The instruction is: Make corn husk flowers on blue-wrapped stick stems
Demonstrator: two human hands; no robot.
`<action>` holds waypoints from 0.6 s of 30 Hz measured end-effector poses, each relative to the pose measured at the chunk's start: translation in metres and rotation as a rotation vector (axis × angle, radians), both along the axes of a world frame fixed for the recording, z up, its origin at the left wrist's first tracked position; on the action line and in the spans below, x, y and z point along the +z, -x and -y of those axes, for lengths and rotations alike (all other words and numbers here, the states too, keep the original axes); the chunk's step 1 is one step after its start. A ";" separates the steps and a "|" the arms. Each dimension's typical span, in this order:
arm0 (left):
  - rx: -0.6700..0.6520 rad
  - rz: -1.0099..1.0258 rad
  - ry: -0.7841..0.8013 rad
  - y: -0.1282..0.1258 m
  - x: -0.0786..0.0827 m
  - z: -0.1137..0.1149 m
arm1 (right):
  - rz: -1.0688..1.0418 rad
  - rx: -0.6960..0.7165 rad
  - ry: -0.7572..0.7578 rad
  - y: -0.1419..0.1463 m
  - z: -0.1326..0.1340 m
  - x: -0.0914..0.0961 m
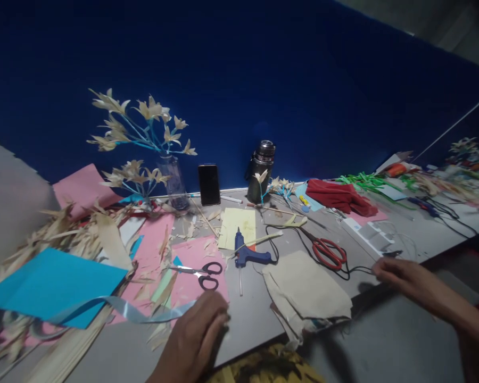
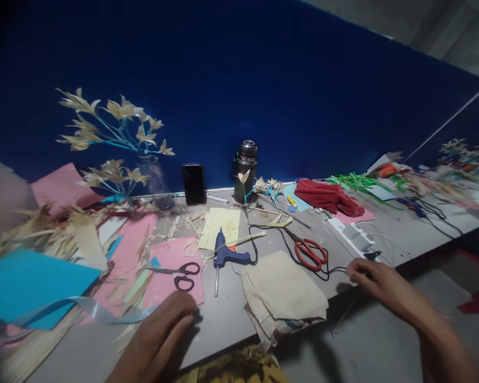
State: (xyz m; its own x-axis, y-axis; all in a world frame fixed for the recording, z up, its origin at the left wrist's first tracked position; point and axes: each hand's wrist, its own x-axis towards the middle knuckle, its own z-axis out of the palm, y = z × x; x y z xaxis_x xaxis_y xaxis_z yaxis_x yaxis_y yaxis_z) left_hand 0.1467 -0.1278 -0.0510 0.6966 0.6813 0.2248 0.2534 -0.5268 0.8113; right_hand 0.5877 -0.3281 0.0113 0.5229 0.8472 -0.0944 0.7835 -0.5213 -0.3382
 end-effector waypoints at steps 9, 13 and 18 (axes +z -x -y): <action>0.152 0.421 0.816 -0.043 0.028 0.005 | -1.070 0.403 0.028 0.175 -0.072 -0.031; 0.237 0.502 0.892 -0.032 0.022 0.002 | -1.186 0.441 0.042 0.200 -0.091 -0.048; 0.335 0.540 0.916 -0.017 0.015 -0.007 | -1.242 0.447 0.105 0.213 -0.097 -0.060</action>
